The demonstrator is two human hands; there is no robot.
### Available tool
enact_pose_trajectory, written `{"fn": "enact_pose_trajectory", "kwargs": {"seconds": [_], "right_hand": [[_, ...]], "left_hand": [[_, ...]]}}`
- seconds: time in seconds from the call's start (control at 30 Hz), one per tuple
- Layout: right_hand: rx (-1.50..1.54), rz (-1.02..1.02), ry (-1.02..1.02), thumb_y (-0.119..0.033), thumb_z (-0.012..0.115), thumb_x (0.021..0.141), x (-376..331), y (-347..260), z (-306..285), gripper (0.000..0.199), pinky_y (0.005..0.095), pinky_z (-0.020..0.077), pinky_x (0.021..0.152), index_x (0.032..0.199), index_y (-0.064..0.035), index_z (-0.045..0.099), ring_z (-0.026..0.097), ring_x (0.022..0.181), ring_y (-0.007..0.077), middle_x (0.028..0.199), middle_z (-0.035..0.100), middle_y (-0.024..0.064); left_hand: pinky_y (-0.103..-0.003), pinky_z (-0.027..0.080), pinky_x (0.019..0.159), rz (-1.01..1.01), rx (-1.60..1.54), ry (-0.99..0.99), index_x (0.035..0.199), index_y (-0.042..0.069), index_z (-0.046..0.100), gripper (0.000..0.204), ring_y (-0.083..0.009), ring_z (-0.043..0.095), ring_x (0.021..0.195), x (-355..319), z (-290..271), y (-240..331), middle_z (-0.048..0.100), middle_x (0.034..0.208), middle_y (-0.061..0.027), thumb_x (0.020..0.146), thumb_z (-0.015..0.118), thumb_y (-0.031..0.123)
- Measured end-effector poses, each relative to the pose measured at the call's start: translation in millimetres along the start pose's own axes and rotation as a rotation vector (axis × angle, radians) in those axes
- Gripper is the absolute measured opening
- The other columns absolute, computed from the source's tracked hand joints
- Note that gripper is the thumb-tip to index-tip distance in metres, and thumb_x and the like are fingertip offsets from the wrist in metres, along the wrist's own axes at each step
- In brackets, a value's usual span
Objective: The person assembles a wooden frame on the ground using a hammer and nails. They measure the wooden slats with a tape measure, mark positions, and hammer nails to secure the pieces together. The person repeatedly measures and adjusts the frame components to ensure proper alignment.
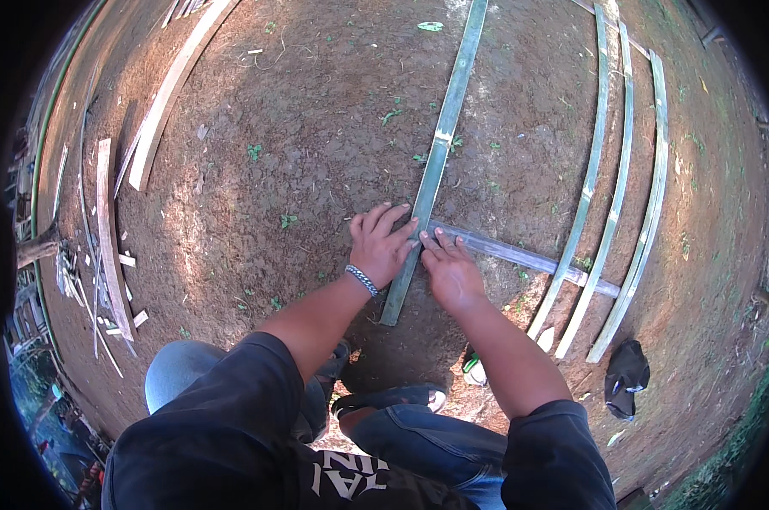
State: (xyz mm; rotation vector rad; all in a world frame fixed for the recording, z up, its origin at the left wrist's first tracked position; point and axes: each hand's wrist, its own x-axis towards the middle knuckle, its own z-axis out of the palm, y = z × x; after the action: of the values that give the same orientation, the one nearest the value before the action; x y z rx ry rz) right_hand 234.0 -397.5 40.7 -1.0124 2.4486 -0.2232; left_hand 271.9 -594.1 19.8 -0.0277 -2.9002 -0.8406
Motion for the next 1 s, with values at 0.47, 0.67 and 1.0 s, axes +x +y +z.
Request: {"fn": "enact_pose_trajectory", "kwargs": {"seconds": [0.47,0.67,1.0], "right_hand": [[0.580,0.386,0.470,-0.020,0.063,0.102,15,-26,10,0.012,0.0545,0.0328,0.120,0.104,-0.0089,0.067,0.063,0.129,0.0278,0.116,0.075,0.0093],[0.511,0.406,0.582,-0.018,0.064,0.101,16,-37,26,0.009,0.0555,0.0298,0.122,0.100,-0.0102,0.067,0.064,0.130,0.0263,0.120,0.075,0.0079],[0.422,0.331,0.572,-0.018,0.065,0.099,10,-31,30,0.009,0.0560,0.0286,0.123,0.101,-0.0099,0.069,0.062,0.133,0.0242,0.125,0.075,0.0061]], "left_hand": [[-0.056,0.023,0.118,-0.022,-0.062,-0.087,0.122,0.022,0.076,0.039,-0.0250,0.053,0.132,4,3,-3,0.070,0.136,0.0088,0.083,0.080,0.019],[-0.049,0.028,0.112,0.005,-0.095,-0.084,0.117,0.018,0.077,0.037,-0.0249,0.055,0.126,9,1,-5,0.072,0.132,0.0058,0.081,0.081,0.019],[-0.047,0.028,0.112,-0.108,-0.148,-0.068,0.143,0.012,0.057,0.069,-0.0278,0.054,0.125,5,9,-8,0.069,0.132,-0.0026,0.080,0.084,0.023]]}}
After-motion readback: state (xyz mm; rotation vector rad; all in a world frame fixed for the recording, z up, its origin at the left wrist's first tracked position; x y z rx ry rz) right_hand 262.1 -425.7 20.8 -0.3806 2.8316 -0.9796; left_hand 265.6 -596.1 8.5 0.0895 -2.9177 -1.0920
